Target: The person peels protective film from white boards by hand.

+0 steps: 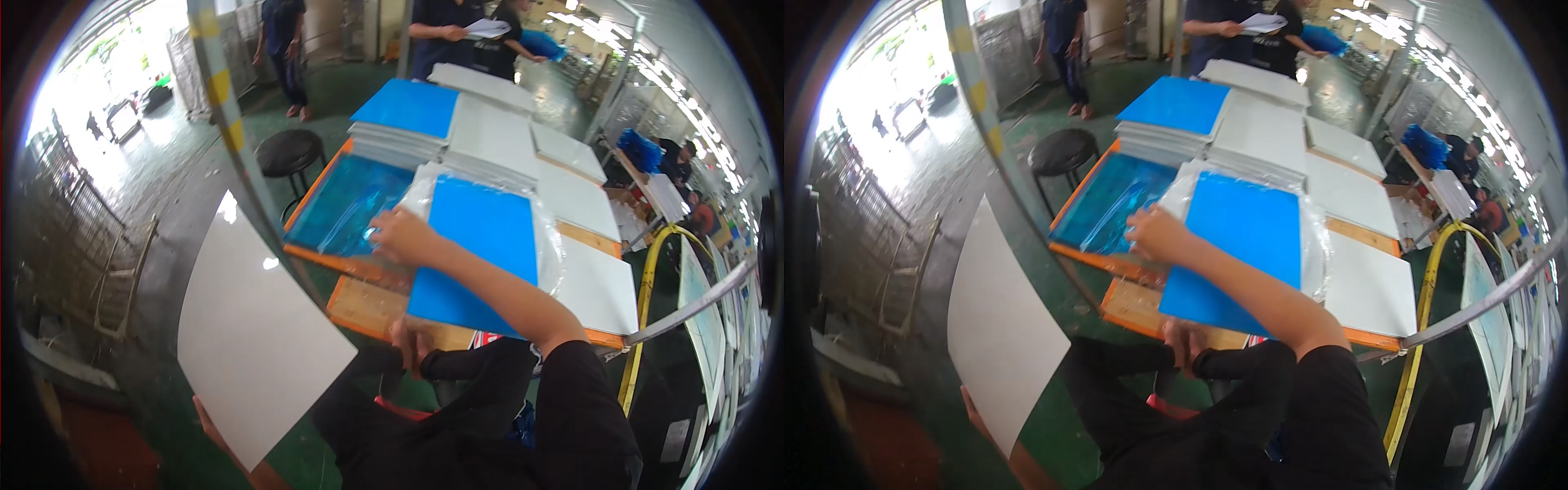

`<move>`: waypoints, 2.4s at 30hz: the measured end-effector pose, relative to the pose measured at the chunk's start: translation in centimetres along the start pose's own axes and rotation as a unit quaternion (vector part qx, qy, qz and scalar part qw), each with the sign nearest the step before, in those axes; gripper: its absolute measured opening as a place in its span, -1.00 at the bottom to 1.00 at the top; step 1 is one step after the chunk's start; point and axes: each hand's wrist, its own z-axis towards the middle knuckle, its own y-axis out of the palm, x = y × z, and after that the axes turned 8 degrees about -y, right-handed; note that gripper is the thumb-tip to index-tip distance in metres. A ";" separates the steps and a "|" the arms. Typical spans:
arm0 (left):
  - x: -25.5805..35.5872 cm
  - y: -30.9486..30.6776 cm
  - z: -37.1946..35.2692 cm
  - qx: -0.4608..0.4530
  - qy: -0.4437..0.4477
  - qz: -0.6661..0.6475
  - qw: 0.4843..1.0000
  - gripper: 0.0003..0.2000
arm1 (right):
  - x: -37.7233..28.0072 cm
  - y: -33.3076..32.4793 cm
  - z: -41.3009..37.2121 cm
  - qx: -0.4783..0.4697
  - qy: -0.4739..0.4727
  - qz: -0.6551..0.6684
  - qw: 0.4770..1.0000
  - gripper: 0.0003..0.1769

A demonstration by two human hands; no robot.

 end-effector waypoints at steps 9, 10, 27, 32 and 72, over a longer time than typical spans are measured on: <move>-0.6 5.0 -0.5 -0.231 -0.030 0.006 0.972 -0.44 | -0.6 -0.9 -0.7 -0.061 0.015 0.024 0.998 -0.69; -0.7 5.5 0.0 -0.252 -0.052 -0.041 0.965 -0.44 | -0.7 -1.3 -1.3 -0.066 0.013 0.031 0.997 -0.69; -10.1 25.4 -5.2 -0.336 -0.122 0.054 0.932 -0.51 | -22.9 -12.4 -26.8 0.499 0.317 0.668 0.452 -0.32; -15.4 30.2 -9.3 -0.417 -0.186 0.140 0.879 -0.45 | -23.8 -12.0 -32.2 0.598 0.471 0.513 0.395 -0.42; -34.3 43.6 -18.3 -0.493 -0.034 0.436 0.752 -0.56 | -14.0 -8.4 -45.7 0.701 0.592 0.261 0.301 -0.57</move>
